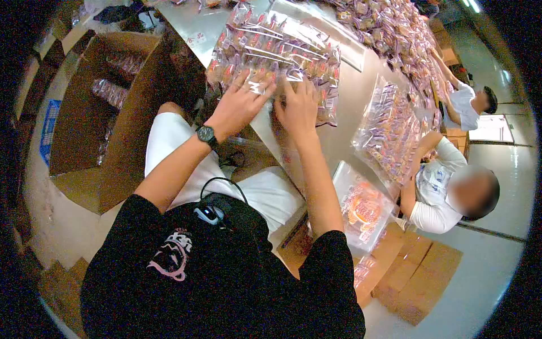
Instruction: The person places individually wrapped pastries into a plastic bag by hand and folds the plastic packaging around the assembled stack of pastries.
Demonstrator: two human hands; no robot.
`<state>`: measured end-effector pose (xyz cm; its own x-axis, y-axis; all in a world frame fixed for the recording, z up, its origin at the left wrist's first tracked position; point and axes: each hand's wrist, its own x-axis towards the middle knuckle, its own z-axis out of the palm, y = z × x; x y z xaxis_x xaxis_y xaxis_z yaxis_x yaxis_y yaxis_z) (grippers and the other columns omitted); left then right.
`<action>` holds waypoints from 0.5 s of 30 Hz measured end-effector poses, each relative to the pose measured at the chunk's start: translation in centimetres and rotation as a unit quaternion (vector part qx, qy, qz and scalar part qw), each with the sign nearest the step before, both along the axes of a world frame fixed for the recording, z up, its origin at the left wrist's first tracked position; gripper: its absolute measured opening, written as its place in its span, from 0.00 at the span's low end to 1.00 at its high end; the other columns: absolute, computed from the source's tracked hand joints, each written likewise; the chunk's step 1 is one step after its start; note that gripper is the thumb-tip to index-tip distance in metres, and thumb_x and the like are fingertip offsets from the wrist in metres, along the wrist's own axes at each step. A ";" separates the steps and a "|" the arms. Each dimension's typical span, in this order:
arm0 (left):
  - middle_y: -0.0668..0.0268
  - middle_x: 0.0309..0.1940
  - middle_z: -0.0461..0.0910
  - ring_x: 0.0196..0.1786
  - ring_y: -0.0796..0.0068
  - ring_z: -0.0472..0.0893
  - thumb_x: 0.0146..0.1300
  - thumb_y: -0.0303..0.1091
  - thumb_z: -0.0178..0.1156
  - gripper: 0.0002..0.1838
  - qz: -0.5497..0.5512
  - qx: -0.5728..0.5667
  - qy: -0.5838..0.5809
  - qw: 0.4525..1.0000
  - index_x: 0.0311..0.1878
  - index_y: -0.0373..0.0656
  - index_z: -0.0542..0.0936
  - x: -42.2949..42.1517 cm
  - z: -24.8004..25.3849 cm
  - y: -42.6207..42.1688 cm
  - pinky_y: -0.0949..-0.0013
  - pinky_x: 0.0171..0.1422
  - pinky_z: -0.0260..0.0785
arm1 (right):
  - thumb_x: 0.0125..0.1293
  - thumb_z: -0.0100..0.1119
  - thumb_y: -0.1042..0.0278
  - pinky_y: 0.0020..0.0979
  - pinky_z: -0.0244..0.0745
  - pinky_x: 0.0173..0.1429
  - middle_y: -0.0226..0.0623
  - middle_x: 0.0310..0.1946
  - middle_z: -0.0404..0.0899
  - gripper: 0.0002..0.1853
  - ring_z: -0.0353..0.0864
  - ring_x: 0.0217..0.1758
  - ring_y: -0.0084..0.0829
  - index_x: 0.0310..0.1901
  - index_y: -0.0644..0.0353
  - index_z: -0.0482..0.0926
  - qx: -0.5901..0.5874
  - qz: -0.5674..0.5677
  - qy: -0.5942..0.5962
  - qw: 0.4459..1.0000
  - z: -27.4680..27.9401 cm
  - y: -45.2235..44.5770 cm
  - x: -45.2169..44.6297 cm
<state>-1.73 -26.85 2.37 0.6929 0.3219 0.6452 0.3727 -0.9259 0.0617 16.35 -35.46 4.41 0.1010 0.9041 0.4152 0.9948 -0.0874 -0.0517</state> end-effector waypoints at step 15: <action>0.64 0.57 0.81 0.66 0.56 0.76 0.56 0.36 0.74 0.25 0.095 -0.049 -0.163 0.981 0.58 0.44 0.82 -1.4 -3.3 -0.9 0.50 0.73 0.67 | 0.49 0.78 0.49 0.56 0.61 0.75 0.34 0.71 0.76 0.35 0.72 0.73 0.43 0.63 0.42 0.84 0.014 0.053 -0.006 0.998 -1.0 0.1 -1.7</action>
